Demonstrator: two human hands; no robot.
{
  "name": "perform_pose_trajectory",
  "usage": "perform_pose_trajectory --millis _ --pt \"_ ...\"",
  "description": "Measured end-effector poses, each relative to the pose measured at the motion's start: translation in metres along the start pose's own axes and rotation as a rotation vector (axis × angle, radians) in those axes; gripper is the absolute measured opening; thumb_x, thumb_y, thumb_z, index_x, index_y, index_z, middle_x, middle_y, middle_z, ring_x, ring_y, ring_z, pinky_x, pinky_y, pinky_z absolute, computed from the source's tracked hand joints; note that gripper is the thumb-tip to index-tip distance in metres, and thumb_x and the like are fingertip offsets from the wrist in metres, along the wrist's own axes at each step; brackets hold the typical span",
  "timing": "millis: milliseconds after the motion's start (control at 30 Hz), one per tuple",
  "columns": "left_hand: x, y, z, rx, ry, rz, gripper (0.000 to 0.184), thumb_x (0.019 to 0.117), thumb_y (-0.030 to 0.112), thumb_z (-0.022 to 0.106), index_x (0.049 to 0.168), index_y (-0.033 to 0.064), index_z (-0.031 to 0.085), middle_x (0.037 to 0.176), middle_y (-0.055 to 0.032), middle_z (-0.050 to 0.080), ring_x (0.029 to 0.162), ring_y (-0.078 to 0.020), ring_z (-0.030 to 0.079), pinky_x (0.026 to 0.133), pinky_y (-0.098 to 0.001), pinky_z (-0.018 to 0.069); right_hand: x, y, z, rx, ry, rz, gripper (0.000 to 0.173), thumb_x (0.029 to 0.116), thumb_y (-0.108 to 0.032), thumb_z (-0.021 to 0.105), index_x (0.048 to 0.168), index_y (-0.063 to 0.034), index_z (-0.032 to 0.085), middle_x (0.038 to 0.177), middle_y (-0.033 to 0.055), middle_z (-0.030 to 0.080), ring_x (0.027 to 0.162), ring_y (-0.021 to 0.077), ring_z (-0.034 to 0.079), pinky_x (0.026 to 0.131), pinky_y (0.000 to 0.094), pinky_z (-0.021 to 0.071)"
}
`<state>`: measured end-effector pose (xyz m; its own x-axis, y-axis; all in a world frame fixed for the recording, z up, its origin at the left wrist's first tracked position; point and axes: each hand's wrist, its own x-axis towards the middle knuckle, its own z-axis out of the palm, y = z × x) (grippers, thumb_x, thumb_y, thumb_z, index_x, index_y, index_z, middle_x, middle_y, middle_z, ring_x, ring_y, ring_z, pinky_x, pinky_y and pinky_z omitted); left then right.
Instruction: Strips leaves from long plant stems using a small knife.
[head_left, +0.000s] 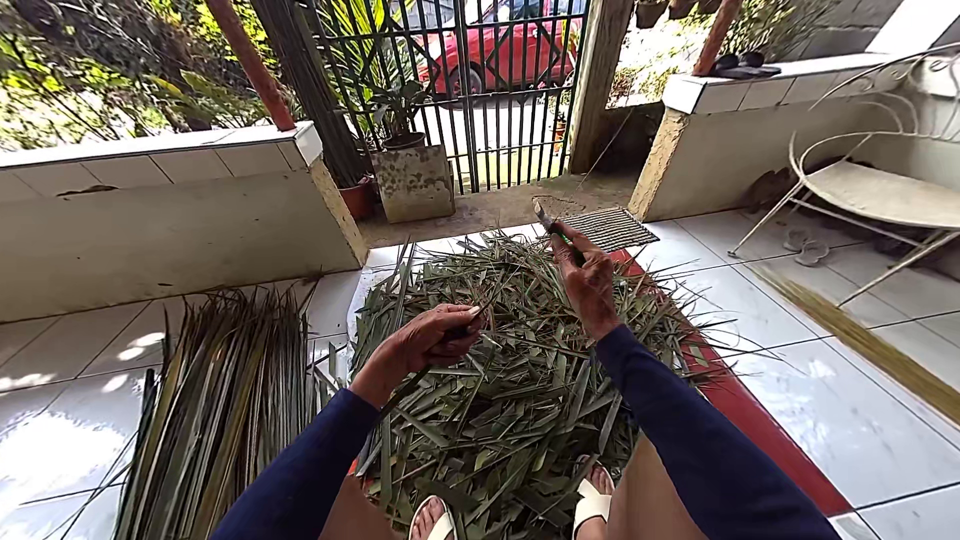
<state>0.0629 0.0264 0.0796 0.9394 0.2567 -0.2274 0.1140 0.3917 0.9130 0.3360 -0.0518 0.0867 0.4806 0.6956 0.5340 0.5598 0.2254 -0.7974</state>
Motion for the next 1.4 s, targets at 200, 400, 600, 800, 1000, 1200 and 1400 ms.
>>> perform_pose_trajectory --millis 200,400,600,800,1000,1200,1400 --pt "-0.010 -0.005 -0.001 0.044 -0.016 -0.022 0.036 0.1107 0.031 0.037 0.085 0.0137 0.055 0.058 0.0063 0.037 0.038 -0.0019 0.029 0.034 -0.0162 0.0242 0.025 0.023 -0.025 0.124 0.087 0.038 0.035 0.1070 -0.031 0.056 0.137 -0.0179 0.067 0.081 0.0037 0.064 0.060 0.0124 0.051 0.060 0.0312 0.0458" --pt "-0.008 -0.007 0.001 0.069 0.153 0.032 0.038 0.1120 0.032 0.037 0.087 0.0111 0.056 0.057 0.0055 0.037 0.039 -0.0027 0.030 0.035 -0.0167 0.0254 0.028 0.045 -0.041 0.141 0.196 0.142 0.039 0.1084 -0.037 0.051 0.135 -0.0114 0.064 0.082 0.0037 0.060 0.065 0.0140 0.053 0.063 0.0342 0.0476" --pt "0.016 -0.002 0.013 0.187 0.419 0.180 0.034 0.1121 0.032 0.042 0.098 0.0069 0.059 0.064 0.0012 0.047 0.043 -0.0044 0.037 0.038 -0.0169 0.0317 -0.028 -0.002 0.004 0.073 -0.256 0.172 0.040 0.1011 -0.047 0.062 0.124 -0.0145 0.067 0.088 0.0081 0.066 0.068 0.0208 0.061 0.060 0.0429 0.0523" --pt "0.042 -0.004 0.030 0.326 0.415 0.251 0.035 0.1117 0.032 0.044 0.101 0.0041 0.062 0.063 -0.0030 0.051 0.042 -0.0078 0.041 0.038 -0.0193 0.0341 -0.040 -0.007 0.032 0.132 -0.292 0.143 0.028 0.0972 -0.040 0.071 0.101 -0.0115 0.070 0.072 0.0018 0.060 0.059 0.0130 0.054 0.056 0.0321 0.0458" --pt "0.035 -0.007 0.027 0.340 0.375 0.221 0.037 0.1122 0.031 0.043 0.105 0.0018 0.064 0.064 -0.0043 0.055 0.045 -0.0103 0.050 0.041 -0.0216 0.0437 -0.028 0.001 0.016 0.207 -0.285 0.161 0.023 0.1002 -0.032 0.068 0.108 -0.0103 0.071 0.078 0.0044 0.065 0.062 0.0140 0.056 0.056 0.0315 0.0464" --pt "0.025 -0.005 0.016 0.159 0.342 0.170 0.037 0.1118 0.034 0.042 0.092 0.0080 0.058 0.057 0.0029 0.040 0.041 -0.0050 0.034 0.038 -0.0180 0.0312 -0.026 -0.002 0.010 0.099 -0.328 0.055 0.041 0.1090 -0.043 0.047 0.141 -0.0221 0.064 0.082 0.0022 0.063 0.063 0.0140 0.054 0.057 0.0330 0.0465" --pt "0.023 -0.001 0.016 0.193 0.337 0.200 0.036 0.1116 0.032 0.043 0.095 0.0059 0.060 0.058 0.0016 0.042 0.040 -0.0048 0.035 0.038 -0.0172 0.0314 -0.025 -0.004 0.007 0.005 -0.286 0.009 0.036 0.1069 -0.036 0.056 0.141 -0.0276 0.064 0.096 0.0038 0.071 0.065 0.0147 0.059 0.060 0.0365 0.0514"
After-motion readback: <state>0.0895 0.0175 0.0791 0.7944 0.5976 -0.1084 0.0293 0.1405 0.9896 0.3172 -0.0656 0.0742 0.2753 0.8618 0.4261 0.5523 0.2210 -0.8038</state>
